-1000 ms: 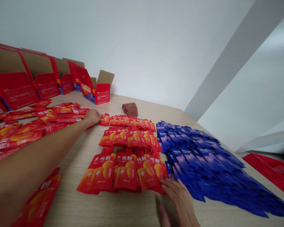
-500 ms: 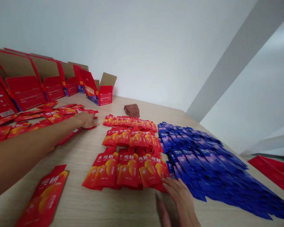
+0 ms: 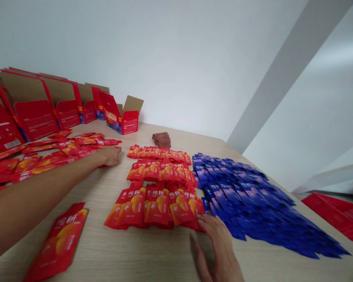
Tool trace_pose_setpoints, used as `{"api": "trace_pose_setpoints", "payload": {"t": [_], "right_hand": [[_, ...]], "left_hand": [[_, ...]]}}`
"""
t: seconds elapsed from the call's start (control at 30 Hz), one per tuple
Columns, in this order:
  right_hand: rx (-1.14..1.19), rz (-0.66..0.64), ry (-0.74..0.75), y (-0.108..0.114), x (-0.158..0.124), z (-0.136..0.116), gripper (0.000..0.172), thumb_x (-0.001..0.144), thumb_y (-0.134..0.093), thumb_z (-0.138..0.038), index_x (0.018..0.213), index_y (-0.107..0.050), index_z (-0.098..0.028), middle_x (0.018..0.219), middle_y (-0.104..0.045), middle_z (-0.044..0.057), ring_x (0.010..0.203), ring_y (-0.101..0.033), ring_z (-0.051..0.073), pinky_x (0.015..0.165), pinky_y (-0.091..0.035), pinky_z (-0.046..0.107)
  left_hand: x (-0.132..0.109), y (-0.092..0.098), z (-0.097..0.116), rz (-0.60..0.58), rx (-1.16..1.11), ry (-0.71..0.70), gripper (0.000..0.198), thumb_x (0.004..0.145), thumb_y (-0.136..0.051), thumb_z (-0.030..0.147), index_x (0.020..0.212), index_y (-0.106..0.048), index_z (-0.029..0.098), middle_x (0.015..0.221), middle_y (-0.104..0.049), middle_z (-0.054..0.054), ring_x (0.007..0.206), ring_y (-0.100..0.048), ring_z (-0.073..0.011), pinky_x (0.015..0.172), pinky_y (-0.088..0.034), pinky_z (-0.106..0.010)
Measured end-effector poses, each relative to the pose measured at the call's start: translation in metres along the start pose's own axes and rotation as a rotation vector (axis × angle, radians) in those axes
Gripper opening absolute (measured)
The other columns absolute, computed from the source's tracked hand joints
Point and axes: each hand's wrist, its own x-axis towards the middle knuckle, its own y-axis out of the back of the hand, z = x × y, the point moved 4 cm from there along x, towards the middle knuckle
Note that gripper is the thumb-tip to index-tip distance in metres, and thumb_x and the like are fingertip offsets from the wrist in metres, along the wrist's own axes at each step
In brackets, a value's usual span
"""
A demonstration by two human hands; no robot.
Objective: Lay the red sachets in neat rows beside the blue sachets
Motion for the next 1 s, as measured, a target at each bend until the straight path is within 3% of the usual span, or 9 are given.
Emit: {"api": "trace_pose_setpoints", "payload": {"t": [0.13, 0.23, 0.3, 0.37, 0.53, 0.7, 0.87, 1.0], "right_hand": [[0.025, 0.004, -0.039, 0.003, 0.001, -0.002, 0.049, 0.103, -0.064, -0.020, 0.151, -0.055, -0.021, 0.140, -0.072, 0.014, 0.131, -0.070, 0.032, 0.111, -0.060, 0.056], [0.034, -0.004, -0.047, 0.003, 0.001, -0.003, 0.050, 0.103, -0.064, -0.021, 0.152, -0.054, -0.021, 0.141, -0.071, 0.014, 0.132, -0.069, 0.033, 0.111, -0.059, 0.057], [0.030, -0.003, -0.040, 0.002, 0.001, -0.003, 0.050, 0.103, -0.064, -0.021, 0.152, -0.054, -0.019, 0.142, -0.070, 0.015, 0.133, -0.068, 0.033, 0.112, -0.058, 0.056], [0.029, -0.008, -0.030, 0.001, 0.001, -0.003, 0.049, 0.103, -0.064, -0.021, 0.151, -0.054, -0.018, 0.142, -0.070, 0.015, 0.133, -0.068, 0.033, 0.113, -0.058, 0.056], [0.031, -0.042, -0.053, 0.000, 0.002, -0.003, 0.049, 0.102, -0.065, -0.020, 0.150, -0.055, -0.017, 0.144, -0.068, 0.015, 0.135, -0.066, 0.032, 0.113, -0.057, 0.055], [0.029, -0.052, -0.062, -0.001, 0.000, -0.003, 0.049, 0.102, -0.066, -0.020, 0.150, -0.054, -0.017, 0.145, -0.067, 0.014, 0.135, -0.066, 0.032, 0.113, -0.057, 0.054], [0.024, -0.051, -0.076, -0.003, -0.001, -0.002, 0.049, 0.102, -0.066, -0.020, 0.149, -0.055, -0.017, 0.145, -0.068, 0.014, 0.136, -0.066, 0.032, 0.112, -0.057, 0.055], [0.029, -0.044, -0.055, -0.002, 0.000, -0.003, 0.049, 0.103, -0.065, -0.020, 0.150, -0.054, -0.017, 0.145, -0.068, 0.015, 0.136, -0.065, 0.032, 0.113, -0.057, 0.054]], "left_hand": [[-0.019, 0.016, -0.008, 0.008, -0.061, 0.046, 0.061, 0.086, -0.070, 0.005, 0.145, -0.061, 0.009, 0.121, -0.078, -0.021, 0.124, -0.072, -0.0387, 0.104, -0.057, -0.048], [-0.035, 0.021, -0.021, 0.022, -0.220, 0.116, 0.042, 0.085, -0.063, 0.010, 0.127, -0.063, 0.011, 0.092, -0.078, -0.012, 0.095, -0.079, -0.0328, 0.081, -0.061, -0.036], [-0.045, 0.013, -0.027, 0.003, -0.369, 0.151, 0.028, 0.088, -0.058, 0.017, 0.116, -0.060, 0.015, 0.078, -0.071, -0.004, 0.075, -0.076, -0.0245, 0.067, -0.059, -0.029], [-0.055, 0.000, -0.030, -0.018, -0.508, 0.156, 0.024, 0.085, -0.058, 0.019, 0.108, -0.055, 0.019, 0.073, -0.065, 0.001, 0.069, -0.071, -0.0196, 0.061, -0.057, -0.025], [-0.064, -0.028, -0.024, -0.042, -0.667, 0.130, 0.036, 0.070, -0.065, 0.026, 0.101, -0.048, 0.022, 0.058, -0.059, 0.006, 0.055, -0.060, -0.0180, 0.050, -0.045, -0.023], [-0.055, -0.032, -0.015, -0.043, -0.663, 0.096, 0.029, 0.071, -0.068, 0.035, 0.093, -0.057, 0.019, 0.050, -0.059, 0.003, 0.048, -0.053, -0.0179, 0.050, -0.037, -0.026], [-0.043, -0.030, -0.006, 0.003, -0.643, 0.047, 0.036, 0.073, -0.071, 0.040, 0.100, -0.067, 0.017, 0.048, -0.054, 0.005, 0.050, -0.051, -0.0183, 0.053, -0.032, -0.028], [-0.032, -0.031, 0.001, 0.031, -0.621, -0.017, 0.039, 0.071, -0.070, 0.037, 0.103, -0.072, 0.015, 0.055, -0.059, 0.003, 0.057, -0.054, -0.0191, 0.057, -0.034, -0.030]]}}
